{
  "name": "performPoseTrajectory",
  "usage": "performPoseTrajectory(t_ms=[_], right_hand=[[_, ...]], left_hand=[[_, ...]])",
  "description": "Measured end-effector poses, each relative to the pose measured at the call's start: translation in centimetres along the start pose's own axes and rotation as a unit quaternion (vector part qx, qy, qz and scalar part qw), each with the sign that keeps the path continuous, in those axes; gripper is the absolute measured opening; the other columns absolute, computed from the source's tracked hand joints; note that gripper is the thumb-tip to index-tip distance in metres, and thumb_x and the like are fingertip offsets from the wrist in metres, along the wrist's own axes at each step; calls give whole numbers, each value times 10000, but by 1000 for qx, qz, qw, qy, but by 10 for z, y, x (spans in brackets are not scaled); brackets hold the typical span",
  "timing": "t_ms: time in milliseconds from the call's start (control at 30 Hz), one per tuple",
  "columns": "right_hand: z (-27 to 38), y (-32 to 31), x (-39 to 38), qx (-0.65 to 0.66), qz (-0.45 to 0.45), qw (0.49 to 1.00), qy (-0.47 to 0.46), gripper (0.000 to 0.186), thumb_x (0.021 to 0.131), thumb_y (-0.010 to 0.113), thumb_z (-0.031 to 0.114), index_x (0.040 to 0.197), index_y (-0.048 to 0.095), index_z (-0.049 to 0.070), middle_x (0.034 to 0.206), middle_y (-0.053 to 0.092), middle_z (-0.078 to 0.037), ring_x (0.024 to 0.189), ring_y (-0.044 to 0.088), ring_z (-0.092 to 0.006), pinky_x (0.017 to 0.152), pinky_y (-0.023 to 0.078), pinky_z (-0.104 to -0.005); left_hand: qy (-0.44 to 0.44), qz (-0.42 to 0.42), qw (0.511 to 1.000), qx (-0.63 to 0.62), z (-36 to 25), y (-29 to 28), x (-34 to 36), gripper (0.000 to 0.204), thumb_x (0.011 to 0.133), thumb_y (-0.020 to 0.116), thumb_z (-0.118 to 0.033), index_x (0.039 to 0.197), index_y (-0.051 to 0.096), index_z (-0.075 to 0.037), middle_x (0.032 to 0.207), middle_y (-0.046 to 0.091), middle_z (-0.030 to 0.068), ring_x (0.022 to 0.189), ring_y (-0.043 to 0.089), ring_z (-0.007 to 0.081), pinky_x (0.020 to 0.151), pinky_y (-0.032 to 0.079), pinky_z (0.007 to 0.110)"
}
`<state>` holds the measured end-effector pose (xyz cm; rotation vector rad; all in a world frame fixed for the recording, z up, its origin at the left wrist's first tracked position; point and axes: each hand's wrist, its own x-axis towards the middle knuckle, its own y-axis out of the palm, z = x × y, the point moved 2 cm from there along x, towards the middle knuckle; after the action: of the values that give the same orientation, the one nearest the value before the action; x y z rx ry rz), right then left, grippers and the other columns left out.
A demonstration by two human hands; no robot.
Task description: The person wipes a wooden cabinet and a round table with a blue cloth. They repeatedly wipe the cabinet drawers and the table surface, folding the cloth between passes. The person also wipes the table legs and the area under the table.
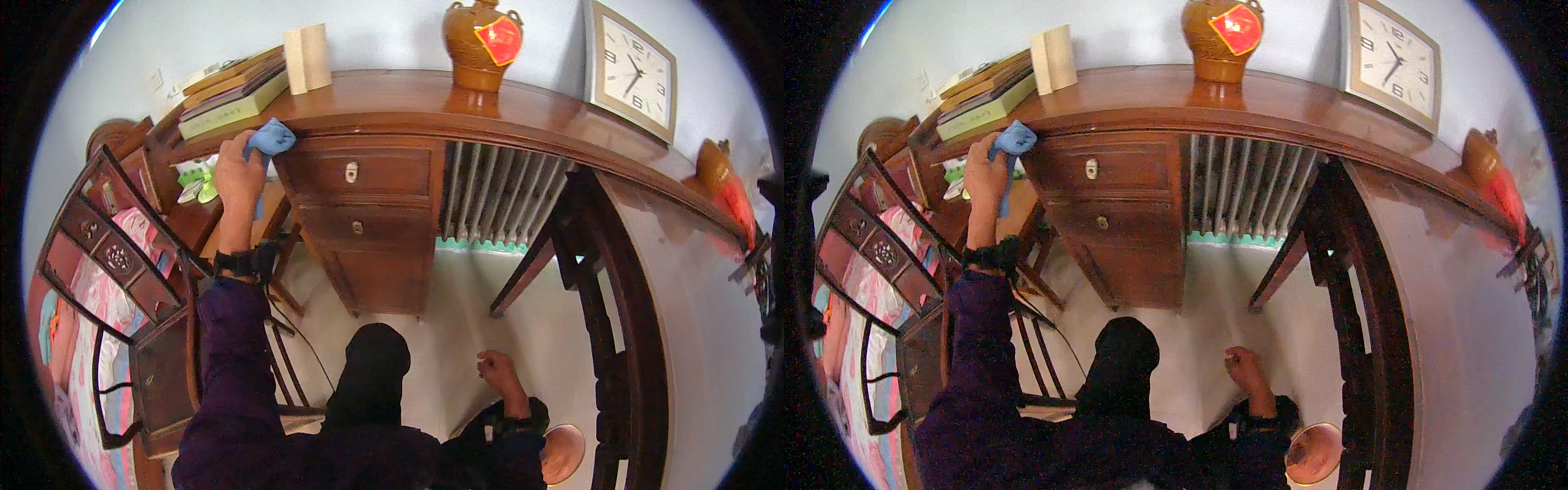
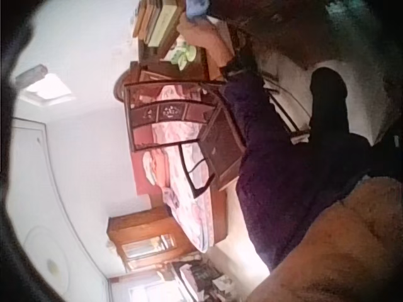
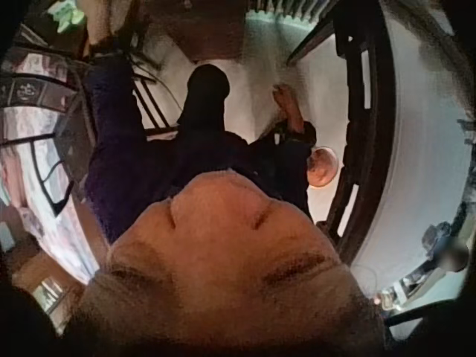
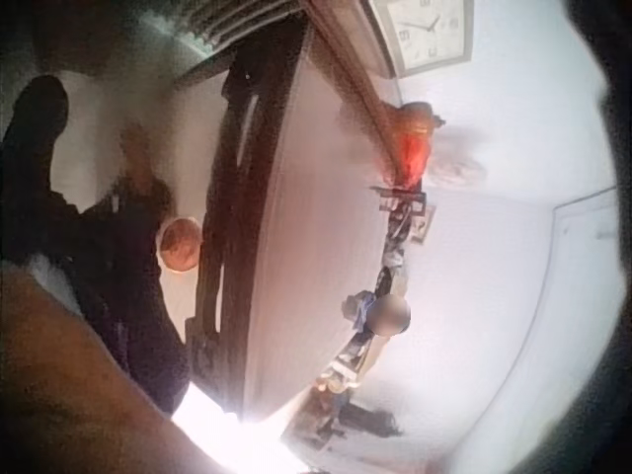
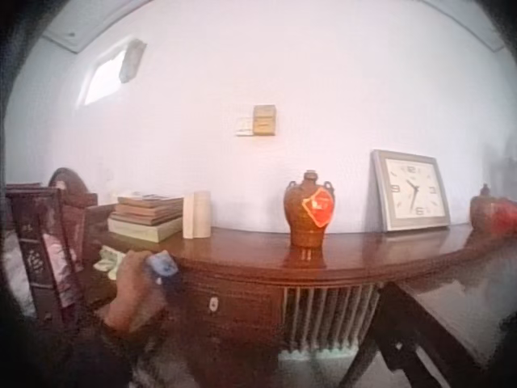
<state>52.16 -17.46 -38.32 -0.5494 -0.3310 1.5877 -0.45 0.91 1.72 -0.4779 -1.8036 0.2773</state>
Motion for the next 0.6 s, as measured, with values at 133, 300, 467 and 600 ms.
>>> performPoseTrajectory(t_ms=[133, 300, 467, 600], right_hand=[[27, 4, 3, 20, 21, 999, 38, 311, 848, 648, 105, 1121, 679, -39, 825, 707, -141, 715, 708, -211, 693, 572, -342], [26, 7, 11, 27, 30, 997, 66, 305, 855, 659, 135, 1130, 697, 10, 877, 716, -173, 777, 686, -257, 741, 547, -377], [11, 15, 25, -46, 26, 998, 30, 304, 849, 651, 136, 1131, 709, 37, 906, 725, -175, 789, 698, -270, 775, 552, -381], [12, 16, 32, -28, 47, 997, 55, 304, 837, 652, 122, 1119, 710, 24, 884, 727, -170, 771, 704, -262, 747, 555, -374]], left_hand=[[-53, -70, 996, 30, 63, 1, 13, 310, 850, 699, -180, 1158, 703, -147, 1082, 678, 160, 1002, 643, 378, 849, 515, 452], [-143, -125, 981, 38, 124, 5, 22, 303, 857, 681, -224, 1137, 722, -117, 1105, 701, 208, 1014, 658, 412, 864, 516, 480], [-198, -138, 966, 95, 191, 8, 38, 401, 865, 657, -349, 1136, 731, -61, 1023, 724, 231, 985, 685, 408, 869, 527, 475], [-265, -126, 955, 47, 249, 9, 51, 500, 833, 650, -395, 1139, 724, -7, 1044, 716, 260, 1006, 689, 403, 894, 531, 447]])
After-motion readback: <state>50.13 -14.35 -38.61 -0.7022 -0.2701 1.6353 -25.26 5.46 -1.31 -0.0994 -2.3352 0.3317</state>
